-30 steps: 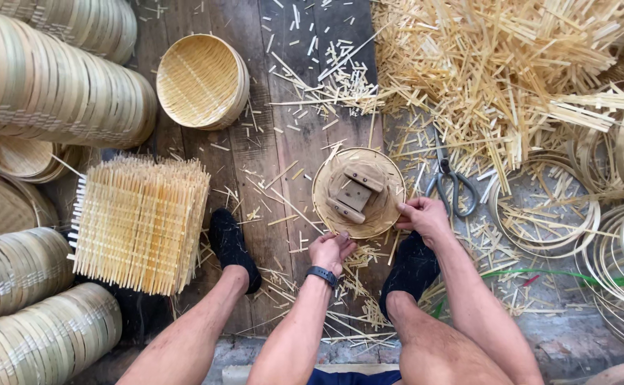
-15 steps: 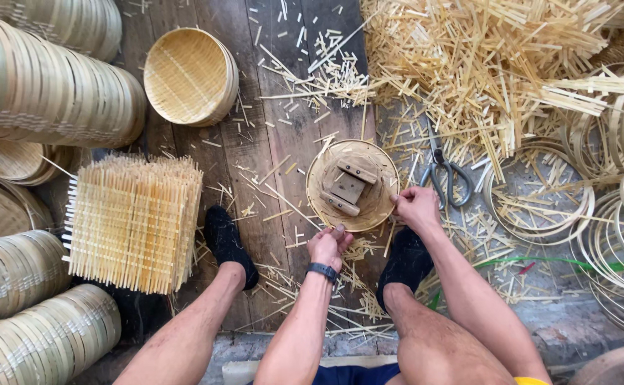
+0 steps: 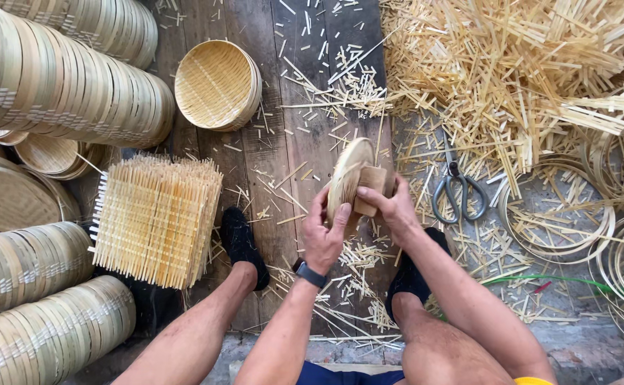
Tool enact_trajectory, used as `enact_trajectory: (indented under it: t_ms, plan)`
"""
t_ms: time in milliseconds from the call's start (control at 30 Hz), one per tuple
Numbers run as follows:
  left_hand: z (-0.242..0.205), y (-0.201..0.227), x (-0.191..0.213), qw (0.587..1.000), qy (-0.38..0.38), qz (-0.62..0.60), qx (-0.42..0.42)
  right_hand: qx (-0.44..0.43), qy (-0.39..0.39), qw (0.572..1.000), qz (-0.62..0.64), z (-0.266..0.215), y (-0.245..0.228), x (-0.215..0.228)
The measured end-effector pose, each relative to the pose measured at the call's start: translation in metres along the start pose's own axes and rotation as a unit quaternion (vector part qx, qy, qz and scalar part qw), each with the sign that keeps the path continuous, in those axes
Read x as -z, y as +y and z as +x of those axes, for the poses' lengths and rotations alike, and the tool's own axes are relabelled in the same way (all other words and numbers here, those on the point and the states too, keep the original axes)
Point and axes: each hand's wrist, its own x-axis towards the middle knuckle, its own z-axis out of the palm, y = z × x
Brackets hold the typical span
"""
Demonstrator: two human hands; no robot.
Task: The person constructs a small bamboo basket. They use shears to trim bamboo strips, assemble a wooden mold, weave bamboo strips into a circular frame, and then check the fit of the woven base within the frame.
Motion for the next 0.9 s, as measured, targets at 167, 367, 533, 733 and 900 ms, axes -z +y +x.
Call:
enact_trajectory:
  t_ms: [167,367,533,733,900]
  plan:
    - [0.013,0.000,-0.016,1.000,-0.015,0.005,0.010,-0.033,-0.027,0.988,0.151,-0.008,0.006,0.002]
    - [0.028,-0.017,-0.019,0.996,-0.010,0.035,-0.076,-0.043,-0.033,0.983,0.173,-0.010,-0.002,0.002]
    - [0.033,-0.021,-0.019,0.997,-0.030,0.034,-0.058,-0.040,-0.070,0.975,0.208,-0.008,-0.004,0.009]
    - [0.036,-0.023,-0.020,0.995,-0.045,0.046,-0.081,-0.078,-0.045,0.979,0.180,0.000,0.007,0.018]
    - [0.061,-0.048,0.014,0.993,0.017,-0.028,0.110,-0.030,-0.164,0.957,0.240,-0.005,0.024,0.059]
